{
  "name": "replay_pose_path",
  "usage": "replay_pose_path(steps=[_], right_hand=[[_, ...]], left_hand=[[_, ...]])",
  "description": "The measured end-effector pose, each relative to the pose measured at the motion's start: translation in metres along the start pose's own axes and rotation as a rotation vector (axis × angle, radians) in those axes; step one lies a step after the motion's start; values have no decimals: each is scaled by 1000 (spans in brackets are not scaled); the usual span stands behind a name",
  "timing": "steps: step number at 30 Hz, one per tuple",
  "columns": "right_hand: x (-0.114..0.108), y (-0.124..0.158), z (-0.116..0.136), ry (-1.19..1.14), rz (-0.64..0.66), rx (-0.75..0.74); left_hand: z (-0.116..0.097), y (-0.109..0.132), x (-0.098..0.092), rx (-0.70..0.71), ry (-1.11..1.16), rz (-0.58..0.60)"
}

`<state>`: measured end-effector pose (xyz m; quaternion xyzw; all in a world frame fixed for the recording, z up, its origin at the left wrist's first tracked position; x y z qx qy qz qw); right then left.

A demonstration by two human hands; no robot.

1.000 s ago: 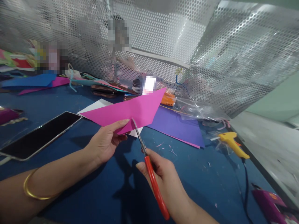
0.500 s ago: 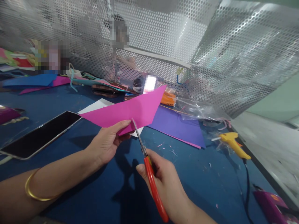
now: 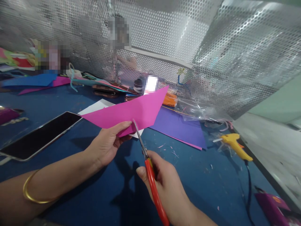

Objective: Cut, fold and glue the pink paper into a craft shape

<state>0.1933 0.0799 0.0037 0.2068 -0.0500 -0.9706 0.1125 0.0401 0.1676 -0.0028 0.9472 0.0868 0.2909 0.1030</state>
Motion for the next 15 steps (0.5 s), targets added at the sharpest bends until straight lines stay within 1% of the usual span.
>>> replay_pose_path(steps=[8,15], right_hand=[[4,2,-1,-31,44,84],[0,3,2,-6,-34,75]], left_hand=[[2,-1,0,-9,5,8],[2,0,1,-9,12,8]])
Point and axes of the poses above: each hand's wrist, its own y-axis away from the middle knuckle, its own x-axis out of the palm, z = x × y, the point moved 8 cm from there along -y, towards the middle knuckle, and after that the axes turned 3 degrees about x, right-handed, at the moved point
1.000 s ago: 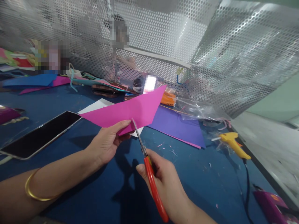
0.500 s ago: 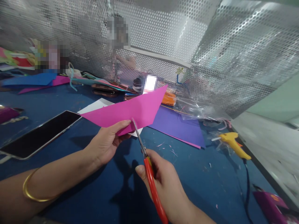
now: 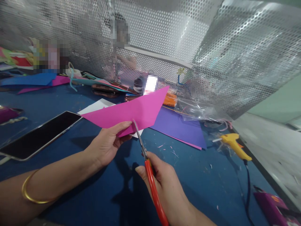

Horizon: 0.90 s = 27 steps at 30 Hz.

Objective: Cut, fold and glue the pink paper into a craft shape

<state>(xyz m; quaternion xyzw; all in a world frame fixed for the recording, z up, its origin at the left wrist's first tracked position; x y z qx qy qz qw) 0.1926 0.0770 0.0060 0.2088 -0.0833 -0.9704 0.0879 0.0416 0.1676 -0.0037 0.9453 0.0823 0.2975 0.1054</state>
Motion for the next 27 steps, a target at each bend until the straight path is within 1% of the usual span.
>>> replay_pose_path(steps=[6,13,17,27], right_hand=[[0,-1,4,12,-38,-24],[-1,-1,0,20,-37,0],[-1,-1,2,38,-46,-19],[-1,-3,1,99,-4,-20]], left_hand=[[1,-1,1,0,8,3],[1,-1,0,-5,14,1],[1,-1,2,-10,26,19],[3,-2,-1,-21,48,-10]])
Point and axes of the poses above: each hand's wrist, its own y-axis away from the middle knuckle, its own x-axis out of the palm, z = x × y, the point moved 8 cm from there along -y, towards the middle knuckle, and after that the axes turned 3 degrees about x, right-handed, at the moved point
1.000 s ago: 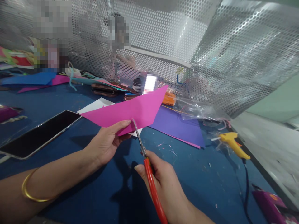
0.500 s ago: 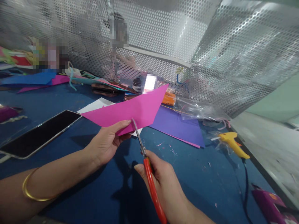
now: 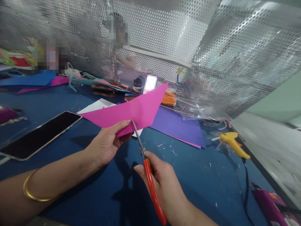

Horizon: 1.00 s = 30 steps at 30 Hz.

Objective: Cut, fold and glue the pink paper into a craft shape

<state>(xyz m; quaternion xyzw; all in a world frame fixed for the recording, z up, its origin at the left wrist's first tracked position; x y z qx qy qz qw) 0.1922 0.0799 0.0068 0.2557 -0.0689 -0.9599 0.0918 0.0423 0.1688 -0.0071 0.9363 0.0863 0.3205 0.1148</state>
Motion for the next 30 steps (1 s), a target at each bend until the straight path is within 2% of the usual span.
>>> replay_pose_path(steps=[9,15,20,30], right_hand=[[-2,1,2,-10,-56,-30],[3,0,-2,-53,68,-32],[2,1,-2,-102,48,-43],[5,2,-6,-108,70,50]], left_hand=[[-1,0,1,4,-11,1],[0,0,0,5,-17,-1],[0,2,1,14,-36,13],[0,3,0,8,-33,1]])
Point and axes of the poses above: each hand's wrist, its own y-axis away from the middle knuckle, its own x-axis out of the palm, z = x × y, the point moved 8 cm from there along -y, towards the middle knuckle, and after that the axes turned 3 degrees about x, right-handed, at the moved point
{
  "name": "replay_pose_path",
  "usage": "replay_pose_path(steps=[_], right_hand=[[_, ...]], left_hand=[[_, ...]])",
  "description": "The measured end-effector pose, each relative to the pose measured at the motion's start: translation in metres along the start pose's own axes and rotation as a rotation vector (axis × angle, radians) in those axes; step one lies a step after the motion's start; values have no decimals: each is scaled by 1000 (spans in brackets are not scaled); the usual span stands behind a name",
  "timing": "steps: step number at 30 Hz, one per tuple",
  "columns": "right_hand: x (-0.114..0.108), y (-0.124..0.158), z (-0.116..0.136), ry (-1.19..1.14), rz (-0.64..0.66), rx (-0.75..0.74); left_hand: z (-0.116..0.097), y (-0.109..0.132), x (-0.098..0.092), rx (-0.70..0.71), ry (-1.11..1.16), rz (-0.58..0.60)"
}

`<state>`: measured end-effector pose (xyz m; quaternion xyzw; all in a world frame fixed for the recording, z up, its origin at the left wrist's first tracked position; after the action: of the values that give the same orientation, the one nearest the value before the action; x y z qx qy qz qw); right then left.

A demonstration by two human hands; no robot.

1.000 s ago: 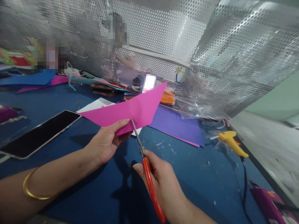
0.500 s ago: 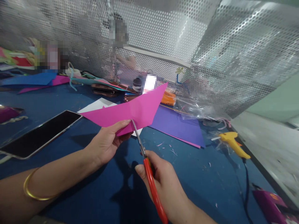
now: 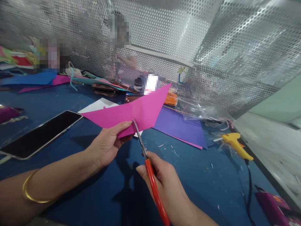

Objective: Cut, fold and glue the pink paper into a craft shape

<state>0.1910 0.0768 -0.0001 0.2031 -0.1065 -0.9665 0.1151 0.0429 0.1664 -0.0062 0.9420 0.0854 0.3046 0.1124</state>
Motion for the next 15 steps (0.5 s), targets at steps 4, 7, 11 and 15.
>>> replay_pose_path(steps=[4,7,11,15], right_hand=[[-2,0,0,38,-36,-8],[-4,0,3,66,-67,-20],[-5,0,5,72,-72,-33],[-5,-1,3,85,-87,-44]], left_hand=[[0,0,2,1,7,13],[0,0,2,1,1,13],[-1,0,2,-3,5,12],[-1,-1,2,-7,2,13]])
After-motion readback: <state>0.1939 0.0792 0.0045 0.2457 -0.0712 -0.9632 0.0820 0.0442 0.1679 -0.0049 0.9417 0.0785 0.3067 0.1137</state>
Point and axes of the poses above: each hand's wrist, its own y-axis away from the middle knuckle, its own x-axis out of the palm, z = x × y, the point moved 8 cm from there along -y, towards the middle knuckle, and after that the axes turned 3 degrees about x, right-handed, at the moved point
